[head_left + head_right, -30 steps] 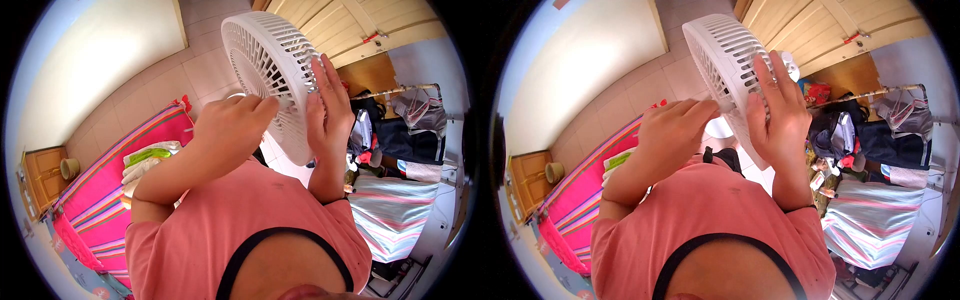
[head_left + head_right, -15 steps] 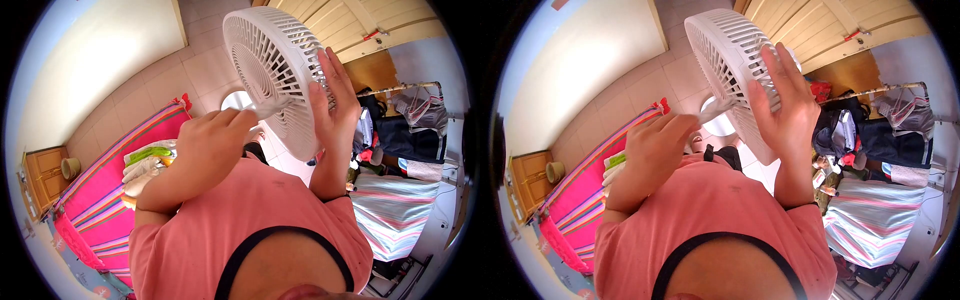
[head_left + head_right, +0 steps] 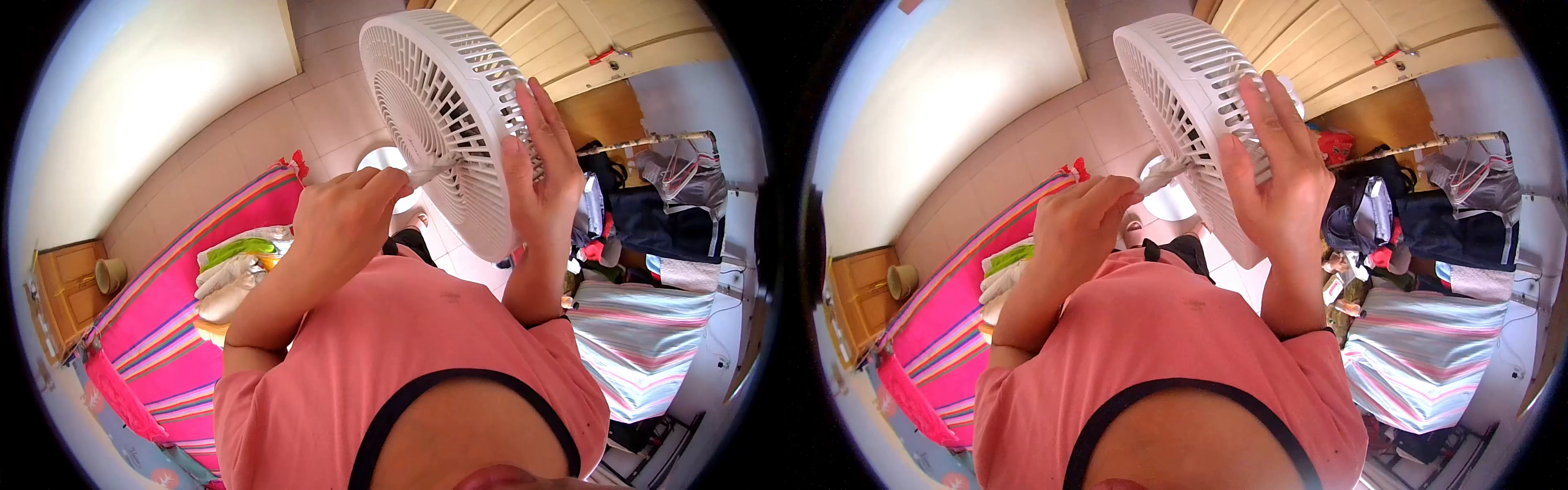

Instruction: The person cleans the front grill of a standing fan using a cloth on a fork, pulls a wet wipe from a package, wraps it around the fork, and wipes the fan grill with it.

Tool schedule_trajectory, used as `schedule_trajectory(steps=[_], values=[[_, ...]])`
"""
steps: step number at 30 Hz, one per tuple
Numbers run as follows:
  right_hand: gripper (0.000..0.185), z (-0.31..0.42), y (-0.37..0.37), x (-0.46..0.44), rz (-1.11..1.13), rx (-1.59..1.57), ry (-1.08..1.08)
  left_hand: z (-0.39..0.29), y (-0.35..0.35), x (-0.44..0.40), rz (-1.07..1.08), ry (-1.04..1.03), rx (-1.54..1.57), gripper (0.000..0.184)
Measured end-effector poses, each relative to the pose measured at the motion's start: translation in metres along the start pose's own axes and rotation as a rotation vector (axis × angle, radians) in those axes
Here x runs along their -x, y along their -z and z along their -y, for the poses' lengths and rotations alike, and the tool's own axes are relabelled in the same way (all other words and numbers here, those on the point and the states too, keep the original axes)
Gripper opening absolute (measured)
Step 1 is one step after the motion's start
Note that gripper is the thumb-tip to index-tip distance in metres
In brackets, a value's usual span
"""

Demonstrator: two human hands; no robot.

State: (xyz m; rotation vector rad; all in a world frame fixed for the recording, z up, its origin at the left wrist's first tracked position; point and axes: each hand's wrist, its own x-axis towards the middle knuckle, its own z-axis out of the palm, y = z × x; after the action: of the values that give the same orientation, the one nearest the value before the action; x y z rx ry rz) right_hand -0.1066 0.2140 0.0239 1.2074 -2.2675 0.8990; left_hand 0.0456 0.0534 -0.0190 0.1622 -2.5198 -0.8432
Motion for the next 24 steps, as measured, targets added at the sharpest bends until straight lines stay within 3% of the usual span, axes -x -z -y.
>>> schedule_trajectory(steps=[11,14,16,19,24], values=[[0.043,-0.001,-0.001,0.000,-0.010,0.021,0.044,-0.017,0.025,-0.017,0.266,0.045,-0.120,0.010],[0.042,0.000,0.000,-0.002,-0.017,-0.013,-0.015,-0.001,0.022,-0.007,0.361,0.096,-0.286,0.007],[0.042,0.002,0.000,0.000,-0.006,-0.005,0.024,0.000,0.020,0.001,0.141,0.106,-0.066,0.009],[0.041,0.005,0.000,0.000,-0.005,-0.012,-0.009,-0.006,0.017,0.000,0.011,0.019,0.075,0.013],[0.042,0.002,0.002,0.000,-0.002,0.003,0.019,-0.004,0.011,-0.006,0.013,-0.070,0.001,0.020]])
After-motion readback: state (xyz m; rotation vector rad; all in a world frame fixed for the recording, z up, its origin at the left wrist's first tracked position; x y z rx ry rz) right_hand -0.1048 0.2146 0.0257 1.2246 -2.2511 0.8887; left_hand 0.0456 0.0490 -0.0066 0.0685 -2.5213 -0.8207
